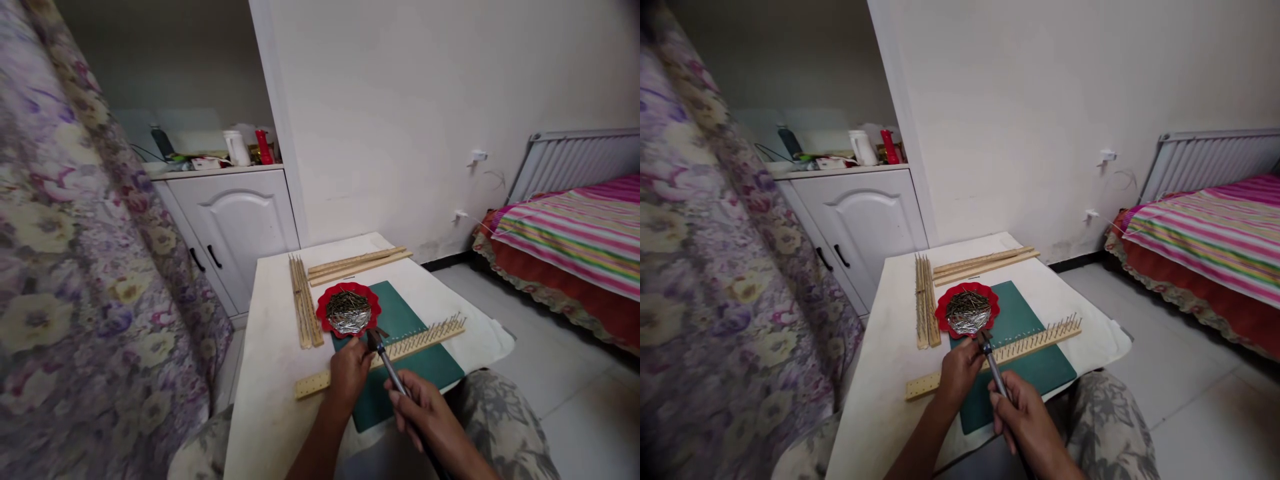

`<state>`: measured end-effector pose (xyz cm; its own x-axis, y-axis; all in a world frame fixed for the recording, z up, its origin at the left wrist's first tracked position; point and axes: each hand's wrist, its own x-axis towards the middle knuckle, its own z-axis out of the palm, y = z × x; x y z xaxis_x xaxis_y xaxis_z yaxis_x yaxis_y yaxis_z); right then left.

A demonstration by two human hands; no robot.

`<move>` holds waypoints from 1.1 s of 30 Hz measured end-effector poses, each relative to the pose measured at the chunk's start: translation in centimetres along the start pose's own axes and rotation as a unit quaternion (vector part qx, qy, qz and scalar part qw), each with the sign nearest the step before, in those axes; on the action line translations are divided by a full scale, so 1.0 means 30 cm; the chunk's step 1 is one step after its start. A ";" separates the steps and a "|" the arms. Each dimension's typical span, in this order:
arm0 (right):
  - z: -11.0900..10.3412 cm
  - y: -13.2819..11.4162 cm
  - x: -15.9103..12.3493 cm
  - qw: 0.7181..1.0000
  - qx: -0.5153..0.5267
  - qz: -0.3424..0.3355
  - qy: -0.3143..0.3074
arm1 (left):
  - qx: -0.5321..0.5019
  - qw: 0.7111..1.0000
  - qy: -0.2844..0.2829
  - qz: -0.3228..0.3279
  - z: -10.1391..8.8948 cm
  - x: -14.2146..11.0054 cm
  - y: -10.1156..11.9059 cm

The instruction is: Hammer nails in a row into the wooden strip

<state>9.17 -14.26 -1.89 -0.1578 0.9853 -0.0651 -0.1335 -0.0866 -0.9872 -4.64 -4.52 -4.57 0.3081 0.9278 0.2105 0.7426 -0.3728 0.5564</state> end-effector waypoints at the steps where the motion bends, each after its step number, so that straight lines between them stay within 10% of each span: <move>1: 0.001 0.000 0.000 1.000 0.000 0.000 0.000 | -0.001 1.000 -0.002 -0.002 -0.001 0.000 0.000; 33: -0.008 0.017 0.011 0.999 0.022 0.005 -0.027 | -0.009 1.000 0.022 -0.008 0.008 -0.008 -0.003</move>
<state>9.28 -13.94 -2.46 -0.2114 0.9752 -0.0660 -0.1743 -0.1041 -0.9792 -4.64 -4.72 -4.88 0.2701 0.9332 0.2368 0.7364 -0.3587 0.5736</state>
